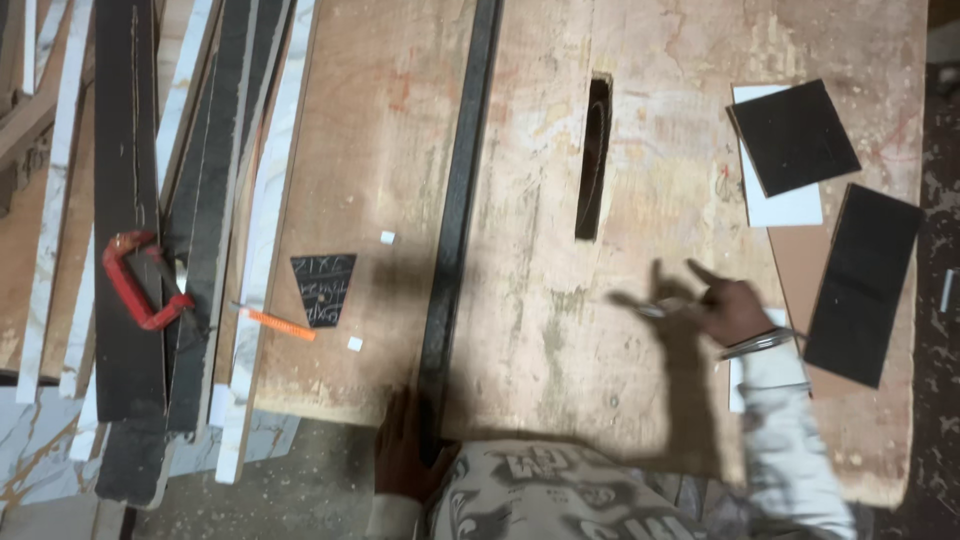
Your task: The person places small white rectangular foam pieces one at a time along the edge of a long dark board on the workbench, aligning and pressing them into position. They then lift and reposition the board, adjust a red clamp, and measure across the bench with a tape measure.
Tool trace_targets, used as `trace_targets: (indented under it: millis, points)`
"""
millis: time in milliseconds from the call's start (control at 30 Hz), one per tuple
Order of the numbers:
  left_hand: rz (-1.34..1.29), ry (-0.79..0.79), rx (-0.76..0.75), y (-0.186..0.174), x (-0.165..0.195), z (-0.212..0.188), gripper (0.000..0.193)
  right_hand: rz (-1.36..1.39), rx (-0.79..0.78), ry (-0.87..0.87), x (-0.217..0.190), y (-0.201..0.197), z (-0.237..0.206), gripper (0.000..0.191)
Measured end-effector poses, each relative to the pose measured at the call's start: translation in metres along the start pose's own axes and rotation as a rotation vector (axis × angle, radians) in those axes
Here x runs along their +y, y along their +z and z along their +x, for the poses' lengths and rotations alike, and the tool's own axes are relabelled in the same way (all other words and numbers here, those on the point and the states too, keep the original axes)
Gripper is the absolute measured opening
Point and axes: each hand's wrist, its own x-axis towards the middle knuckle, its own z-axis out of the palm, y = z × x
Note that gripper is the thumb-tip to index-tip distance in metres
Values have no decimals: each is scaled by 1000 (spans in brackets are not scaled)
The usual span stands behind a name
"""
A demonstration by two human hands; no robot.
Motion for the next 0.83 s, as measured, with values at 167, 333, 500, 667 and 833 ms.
trace_targets:
  millis: [167, 333, 500, 667, 833]
  points:
    - [153, 198, -75, 9, -19, 11, 110, 352, -210, -1, -124, 79, -32, 78]
    - [245, 588, 178, 5, -38, 41, 90, 464, -94, -65, -236, 138, 22, 88]
    - [212, 544, -86, 3, -40, 46, 87, 101, -20, -233, -259, 172, 44, 111]
    - [181, 643, -89, -2, -70, 13, 66, 252, -155, -173, -265, 210, 10, 79]
    - [149, 867, 144, -7, -105, 11, 28, 259, -384, 155, -287, 225, -13, 68]
